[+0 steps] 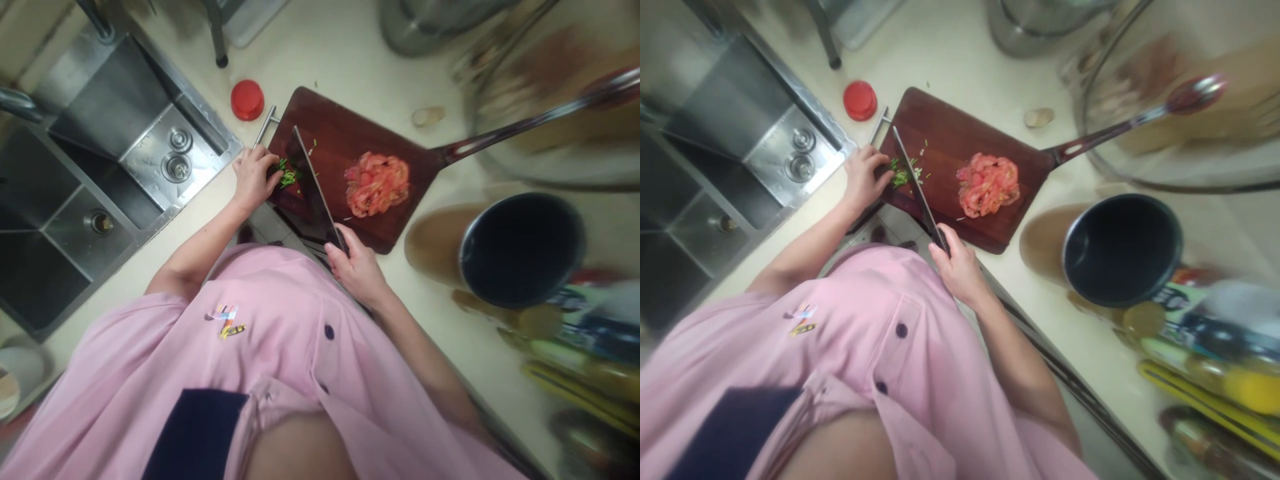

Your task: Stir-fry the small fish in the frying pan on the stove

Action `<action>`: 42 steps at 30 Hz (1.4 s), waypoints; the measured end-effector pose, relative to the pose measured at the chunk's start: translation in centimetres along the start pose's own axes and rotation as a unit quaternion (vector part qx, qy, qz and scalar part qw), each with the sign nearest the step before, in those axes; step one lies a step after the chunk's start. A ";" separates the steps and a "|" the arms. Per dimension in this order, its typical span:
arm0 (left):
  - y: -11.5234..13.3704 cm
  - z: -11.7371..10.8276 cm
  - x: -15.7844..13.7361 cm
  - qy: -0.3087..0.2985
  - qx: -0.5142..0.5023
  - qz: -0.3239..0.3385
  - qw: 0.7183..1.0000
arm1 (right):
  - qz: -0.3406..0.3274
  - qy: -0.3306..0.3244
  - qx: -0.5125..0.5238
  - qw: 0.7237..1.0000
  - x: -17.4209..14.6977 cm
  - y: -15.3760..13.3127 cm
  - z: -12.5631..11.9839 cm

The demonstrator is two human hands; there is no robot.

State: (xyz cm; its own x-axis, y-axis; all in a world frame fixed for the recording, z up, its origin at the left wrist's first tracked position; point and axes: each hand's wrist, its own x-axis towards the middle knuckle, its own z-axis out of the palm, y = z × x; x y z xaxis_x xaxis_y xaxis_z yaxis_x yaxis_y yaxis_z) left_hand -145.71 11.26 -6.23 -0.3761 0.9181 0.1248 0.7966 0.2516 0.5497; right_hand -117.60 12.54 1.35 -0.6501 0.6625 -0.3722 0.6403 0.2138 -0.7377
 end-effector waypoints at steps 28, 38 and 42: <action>-0.2 -0.2 0.4 -0.042 0.015 0.011 0.999 | 0.017 -0.022 -0.024 0.999 0.3 -2.0 -0.4; 0.3 0.3 0.5 -0.028 0.002 0.004 1.000 | 0.047 -0.076 -0.070 0.994 1.2 -2.5 -2.1; 0.4 0.1 0.5 -0.031 -0.004 0.003 1.000 | 0.034 -0.056 -0.086 0.994 2.3 -2.0 -0.8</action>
State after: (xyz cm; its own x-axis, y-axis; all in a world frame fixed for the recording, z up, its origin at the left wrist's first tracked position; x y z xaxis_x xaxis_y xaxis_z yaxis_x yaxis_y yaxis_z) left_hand -145.55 11.84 -6.09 -0.3412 0.9368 0.0774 0.7944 0.2433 0.5565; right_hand -120.03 14.18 2.40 -0.6384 0.5969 -0.4859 0.7387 0.2980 -0.6046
